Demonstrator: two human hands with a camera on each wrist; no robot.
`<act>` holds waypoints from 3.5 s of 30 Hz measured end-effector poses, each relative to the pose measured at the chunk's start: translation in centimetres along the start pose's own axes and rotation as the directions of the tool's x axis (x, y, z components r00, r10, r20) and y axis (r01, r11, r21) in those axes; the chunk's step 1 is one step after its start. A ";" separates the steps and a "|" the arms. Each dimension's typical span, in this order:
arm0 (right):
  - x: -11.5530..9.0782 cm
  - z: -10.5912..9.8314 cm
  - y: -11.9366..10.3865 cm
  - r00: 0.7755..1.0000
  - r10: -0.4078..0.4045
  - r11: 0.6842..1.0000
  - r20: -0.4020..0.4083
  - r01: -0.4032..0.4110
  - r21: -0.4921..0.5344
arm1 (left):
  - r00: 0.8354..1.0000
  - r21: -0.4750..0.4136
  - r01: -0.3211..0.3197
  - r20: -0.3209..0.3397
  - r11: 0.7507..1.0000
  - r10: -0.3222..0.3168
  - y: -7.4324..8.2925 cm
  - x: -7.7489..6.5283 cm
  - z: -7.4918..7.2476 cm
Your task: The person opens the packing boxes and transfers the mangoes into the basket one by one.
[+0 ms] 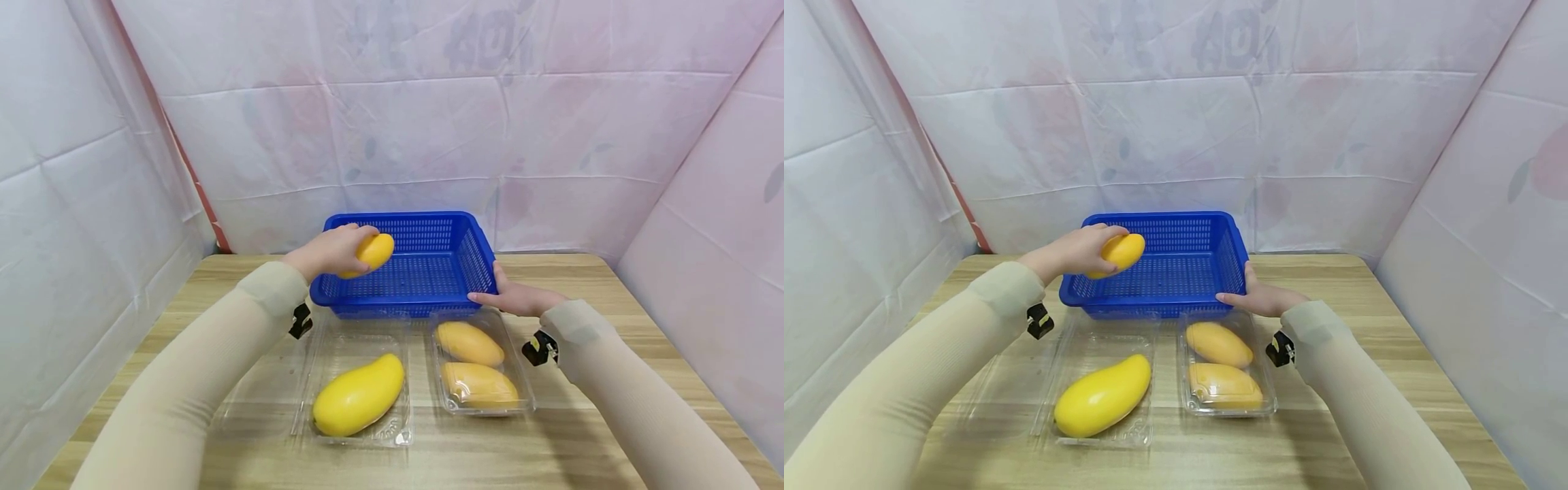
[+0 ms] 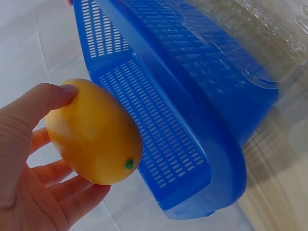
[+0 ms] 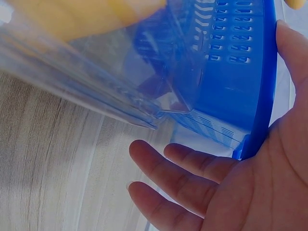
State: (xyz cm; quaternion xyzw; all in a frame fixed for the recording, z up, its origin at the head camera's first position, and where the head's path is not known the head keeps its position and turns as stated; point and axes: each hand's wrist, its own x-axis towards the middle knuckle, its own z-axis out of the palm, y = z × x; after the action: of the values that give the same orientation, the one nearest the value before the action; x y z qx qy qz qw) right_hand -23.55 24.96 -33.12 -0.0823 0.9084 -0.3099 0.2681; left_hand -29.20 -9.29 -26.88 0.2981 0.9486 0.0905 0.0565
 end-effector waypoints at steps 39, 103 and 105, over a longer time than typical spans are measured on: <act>-0.2 0.3 -0.1 1.000 0.016 1.000 -0.004 -0.016 0.011 | 0.996 -0.114 0.090 0.003 0.989 -0.090 -2.7 2.0 -0.4; -0.6 0.4 0.0 1.000 -0.007 1.000 -0.027 0.007 0.013 | 0.993 -0.198 0.119 0.000 0.973 -0.122 -3.8 6.6 -0.1; -0.6 0.3 -0.1 1.000 -0.013 1.000 -0.026 0.013 0.007 | 0.992 -0.193 0.122 -0.008 0.974 -0.126 -4.0 6.7 0.1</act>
State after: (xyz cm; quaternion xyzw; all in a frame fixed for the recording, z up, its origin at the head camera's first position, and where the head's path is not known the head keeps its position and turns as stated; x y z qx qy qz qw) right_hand -22.90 24.94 -32.98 -0.0833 0.9101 -0.3161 0.2547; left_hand -36.84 -8.66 -28.11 0.2304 0.9527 0.1806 0.0811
